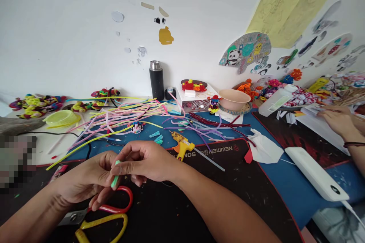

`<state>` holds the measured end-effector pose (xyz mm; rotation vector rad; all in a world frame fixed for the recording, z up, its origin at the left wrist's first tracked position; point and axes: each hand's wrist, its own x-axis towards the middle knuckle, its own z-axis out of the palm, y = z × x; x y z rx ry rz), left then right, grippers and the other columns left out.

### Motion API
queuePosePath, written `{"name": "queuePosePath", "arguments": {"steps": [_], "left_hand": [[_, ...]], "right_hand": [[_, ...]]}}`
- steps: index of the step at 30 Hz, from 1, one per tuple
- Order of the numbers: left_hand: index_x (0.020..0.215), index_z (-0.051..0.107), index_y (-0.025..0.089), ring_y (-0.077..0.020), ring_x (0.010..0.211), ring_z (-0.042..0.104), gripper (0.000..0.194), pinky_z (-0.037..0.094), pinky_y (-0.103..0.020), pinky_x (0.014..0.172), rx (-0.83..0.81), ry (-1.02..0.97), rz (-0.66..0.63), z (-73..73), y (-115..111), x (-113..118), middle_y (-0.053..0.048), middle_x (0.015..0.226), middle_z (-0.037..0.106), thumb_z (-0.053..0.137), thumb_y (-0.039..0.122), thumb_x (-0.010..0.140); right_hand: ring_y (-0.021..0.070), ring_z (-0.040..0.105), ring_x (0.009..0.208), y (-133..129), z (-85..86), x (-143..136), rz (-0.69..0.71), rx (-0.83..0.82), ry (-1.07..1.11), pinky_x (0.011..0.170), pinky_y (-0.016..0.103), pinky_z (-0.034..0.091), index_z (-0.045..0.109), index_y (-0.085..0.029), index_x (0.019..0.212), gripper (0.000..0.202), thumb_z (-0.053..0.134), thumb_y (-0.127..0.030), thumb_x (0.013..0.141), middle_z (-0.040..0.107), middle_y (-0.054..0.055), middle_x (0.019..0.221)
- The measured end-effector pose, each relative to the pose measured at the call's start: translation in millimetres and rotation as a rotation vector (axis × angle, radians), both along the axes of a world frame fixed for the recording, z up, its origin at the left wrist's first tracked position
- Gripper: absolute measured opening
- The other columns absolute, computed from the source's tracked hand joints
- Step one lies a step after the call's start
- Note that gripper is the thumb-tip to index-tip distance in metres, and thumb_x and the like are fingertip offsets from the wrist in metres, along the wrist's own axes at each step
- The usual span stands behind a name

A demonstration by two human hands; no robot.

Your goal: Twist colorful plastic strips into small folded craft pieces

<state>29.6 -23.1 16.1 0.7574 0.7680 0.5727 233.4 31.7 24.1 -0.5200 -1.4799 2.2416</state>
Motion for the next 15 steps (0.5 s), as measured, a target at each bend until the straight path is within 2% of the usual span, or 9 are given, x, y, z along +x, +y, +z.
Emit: {"name": "queuePosePath", "arguments": {"steps": [3,6,10,15], "left_hand": [[0.070,0.085,0.012,-0.0123,0.035,0.061,0.044,0.043,-0.013,0.033,-0.002,0.010,0.006,1.0,1,1,-0.009,0.048,0.071,0.105,0.051,0.064],[0.066,0.081,0.014,-0.0114,0.034,0.060,0.043,0.042,-0.013,0.034,0.013,0.001,0.107,2.7,4,4,-0.006,0.046,0.068,0.106,0.049,0.063],[0.067,0.081,0.016,-0.0090,0.038,0.058,0.042,0.045,-0.013,0.038,0.052,0.032,0.259,5.8,10,6,-0.003,0.050,0.068,0.108,0.048,0.061],[0.074,0.084,0.016,-0.0140,0.053,0.069,0.042,0.054,-0.018,0.049,0.241,0.157,0.324,7.2,11,3,-0.008,0.067,0.077,0.100,0.054,0.074]], "right_hand": [[0.0070,0.052,0.041,1,-1.1,0,-0.011,-0.010,0.004,0.039,0.019,0.040,0.063,-0.020,0.090,0.055,0.102,-0.052,0.069,0.067,-0.008,0.063],[0.0074,0.051,0.041,3,-4.8,-1,-0.057,0.019,-0.014,0.038,0.020,0.037,0.062,-0.020,0.092,0.054,0.099,-0.055,0.074,0.066,-0.009,0.062],[0.0063,0.047,0.040,7,-10.8,-3,-0.209,0.059,-0.036,0.039,0.020,0.035,0.059,-0.021,0.092,0.051,0.094,-0.056,0.080,0.067,-0.007,0.066],[0.0061,0.049,0.042,5,-11.4,-4,-0.381,0.159,-0.057,0.040,0.020,0.035,0.058,-0.021,0.091,0.047,0.091,-0.055,0.084,0.071,-0.005,0.074]]}}
